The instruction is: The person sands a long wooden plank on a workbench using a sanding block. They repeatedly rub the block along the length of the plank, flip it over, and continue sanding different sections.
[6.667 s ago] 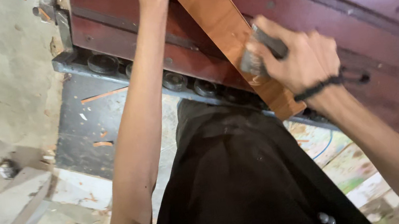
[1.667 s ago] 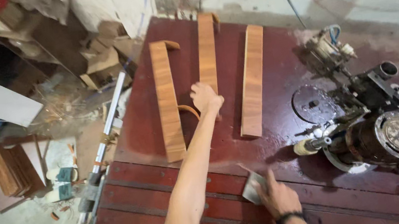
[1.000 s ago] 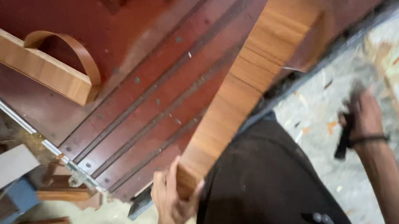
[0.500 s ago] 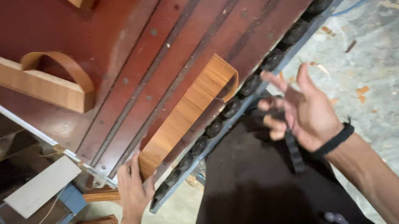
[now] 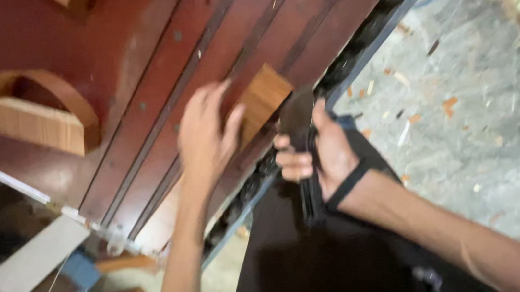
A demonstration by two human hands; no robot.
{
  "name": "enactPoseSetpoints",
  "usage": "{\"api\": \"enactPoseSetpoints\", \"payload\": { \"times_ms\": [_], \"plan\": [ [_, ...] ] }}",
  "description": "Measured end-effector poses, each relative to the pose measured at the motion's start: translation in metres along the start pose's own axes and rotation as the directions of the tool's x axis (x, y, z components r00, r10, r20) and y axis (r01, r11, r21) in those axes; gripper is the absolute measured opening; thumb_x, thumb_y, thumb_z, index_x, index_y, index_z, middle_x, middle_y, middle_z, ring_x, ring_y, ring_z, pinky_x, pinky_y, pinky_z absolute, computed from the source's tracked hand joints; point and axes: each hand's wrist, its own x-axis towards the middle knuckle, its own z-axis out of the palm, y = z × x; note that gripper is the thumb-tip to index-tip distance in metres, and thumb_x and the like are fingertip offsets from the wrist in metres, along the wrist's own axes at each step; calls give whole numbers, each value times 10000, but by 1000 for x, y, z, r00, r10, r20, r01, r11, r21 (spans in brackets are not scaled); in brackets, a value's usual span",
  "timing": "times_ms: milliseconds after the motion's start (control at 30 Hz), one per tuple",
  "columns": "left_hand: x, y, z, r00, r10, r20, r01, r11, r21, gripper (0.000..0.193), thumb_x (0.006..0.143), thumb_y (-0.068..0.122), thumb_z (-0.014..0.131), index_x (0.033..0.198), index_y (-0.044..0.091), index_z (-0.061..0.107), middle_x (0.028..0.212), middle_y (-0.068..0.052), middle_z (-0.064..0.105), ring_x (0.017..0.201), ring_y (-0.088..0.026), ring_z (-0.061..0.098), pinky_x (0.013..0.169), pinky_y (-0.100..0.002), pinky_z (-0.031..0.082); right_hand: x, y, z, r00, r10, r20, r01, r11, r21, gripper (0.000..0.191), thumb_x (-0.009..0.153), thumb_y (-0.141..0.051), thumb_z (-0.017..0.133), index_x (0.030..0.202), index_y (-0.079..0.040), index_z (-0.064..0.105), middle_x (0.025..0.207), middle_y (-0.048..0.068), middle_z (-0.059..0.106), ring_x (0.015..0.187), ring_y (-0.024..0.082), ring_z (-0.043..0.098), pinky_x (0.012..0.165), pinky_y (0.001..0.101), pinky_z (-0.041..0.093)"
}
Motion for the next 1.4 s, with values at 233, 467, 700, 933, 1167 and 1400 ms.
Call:
{"api": "enactPoseSetpoints", "payload": {
  "times_ms": [233,467,700,933,1167,1400],
  "plan": [
    [63,38,53,948,-242,-206,210,964,-165,105,942,213,742,955,111,763,825,-71,587,812,-256,624,718,-394,507,9,-7,45,992,23,-121,-17,998,54,714,1000,-724,211,932,-64,475,730,36,505,422,69,332,348,199,278],
    [55,36,61,932,-245,-268,198,961,-193,84,951,196,763,942,115,741,832,-41,592,781,-234,620,692,-383,497,16,-43,33,963,258,-80,-259,966,-1,766,1000,-724,121,822,-47,434,528,-38,365,361,60,306,314,188,283],
    [49,35,68,926,-232,-298,183,966,-184,92,957,195,755,925,115,723,853,-35,595,817,-235,631,709,-382,509,25,-72,29,935,313,-165,-310,950,47,714,1090,-622,114,841,-13,390,660,33,441,364,42,324,301,152,306],
    [53,42,59,941,-160,-299,131,985,-115,165,977,237,713,884,102,692,855,-54,586,831,-265,624,728,-398,495,44,-65,13,922,287,-261,-278,958,70,721,1070,-637,165,830,7,383,598,22,404,333,67,286,281,180,248],
    [41,45,70,943,-126,-307,106,991,-80,179,974,246,707,874,101,676,869,-56,565,850,-265,612,729,-408,486,33,-41,-33,984,171,41,-168,984,-56,786,1039,-687,131,820,15,410,614,20,400,376,58,332,323,184,308],
    [39,42,77,944,-164,-287,144,985,-91,217,965,267,726,846,94,671,828,-62,554,795,-258,607,688,-413,473,44,-28,0,966,136,-220,-121,989,80,755,1055,-665,135,875,28,375,674,83,440,397,71,328,334,190,299]
  ]
}}
